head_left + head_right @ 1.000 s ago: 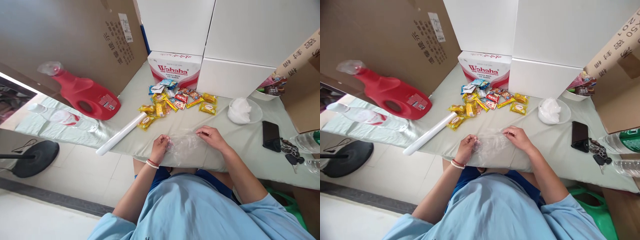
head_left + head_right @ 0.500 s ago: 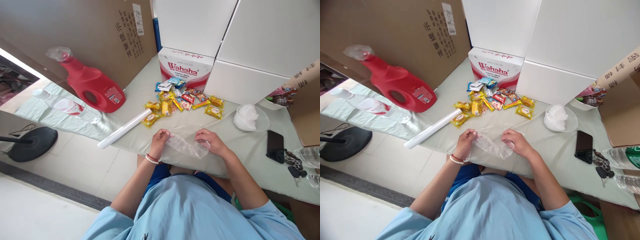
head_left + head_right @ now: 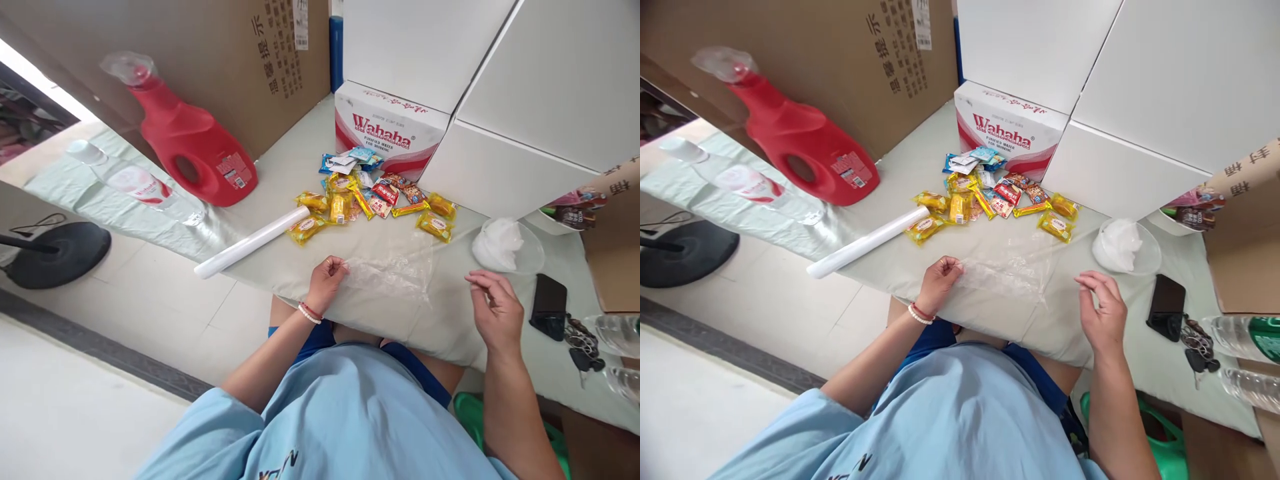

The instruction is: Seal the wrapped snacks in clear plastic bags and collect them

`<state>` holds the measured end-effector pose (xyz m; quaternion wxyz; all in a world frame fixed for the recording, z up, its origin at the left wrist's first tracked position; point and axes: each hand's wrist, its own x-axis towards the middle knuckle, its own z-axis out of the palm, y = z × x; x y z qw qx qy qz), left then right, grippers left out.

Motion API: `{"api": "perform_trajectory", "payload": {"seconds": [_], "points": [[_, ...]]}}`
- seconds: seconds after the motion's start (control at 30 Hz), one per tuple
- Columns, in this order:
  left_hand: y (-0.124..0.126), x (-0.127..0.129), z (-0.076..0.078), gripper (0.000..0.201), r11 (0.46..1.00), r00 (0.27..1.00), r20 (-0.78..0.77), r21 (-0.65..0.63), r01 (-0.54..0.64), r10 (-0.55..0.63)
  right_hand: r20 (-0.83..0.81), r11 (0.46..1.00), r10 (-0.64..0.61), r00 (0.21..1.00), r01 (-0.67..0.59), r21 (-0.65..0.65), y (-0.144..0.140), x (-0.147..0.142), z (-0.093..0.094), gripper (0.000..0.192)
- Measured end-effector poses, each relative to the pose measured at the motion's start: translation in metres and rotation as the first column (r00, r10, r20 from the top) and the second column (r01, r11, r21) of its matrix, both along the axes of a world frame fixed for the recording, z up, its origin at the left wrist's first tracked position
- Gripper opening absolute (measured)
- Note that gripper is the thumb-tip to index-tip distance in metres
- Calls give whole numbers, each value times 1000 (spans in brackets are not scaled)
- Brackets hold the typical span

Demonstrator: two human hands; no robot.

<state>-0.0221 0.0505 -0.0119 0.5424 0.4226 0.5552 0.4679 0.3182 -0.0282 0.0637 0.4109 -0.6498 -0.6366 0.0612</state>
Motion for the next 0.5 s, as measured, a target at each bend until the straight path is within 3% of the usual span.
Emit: {"api": "perform_trajectory", "payload": {"seconds": [0.07,0.13,0.2,0.27,0.37,0.43,0.5], "points": [[1,2,2,29,1000,1000,-9,10,10,-10,59,978,199,978,-194,-79,14,-24,11,26],[0,4,4,28,1000,1000,-20,21,16,-15,98,894,402,910,-367,-259,33,-50,9,40],[-1,4,5,27,1000,999,-33,27,14,-13,82,790,513,854,-434,-433,50,-73,-2,51],[-1,4,5,26,1000,999,-49,25,4,-3,45,723,559,828,-460,-514,59,-89,-16,39],[2,0,3,26,1000,997,-71,-3,-14,14,10,722,612,791,-554,-414,51,-101,-30,18],[8,-4,2,27,999,996,-85,-34,-17,14,8,719,657,754,-623,-308,34,-104,-34,24],[17,-8,2,28,998,995,-103,-61,-3,-4,32,700,687,726,-650,-297,15,-105,-40,34]]}}
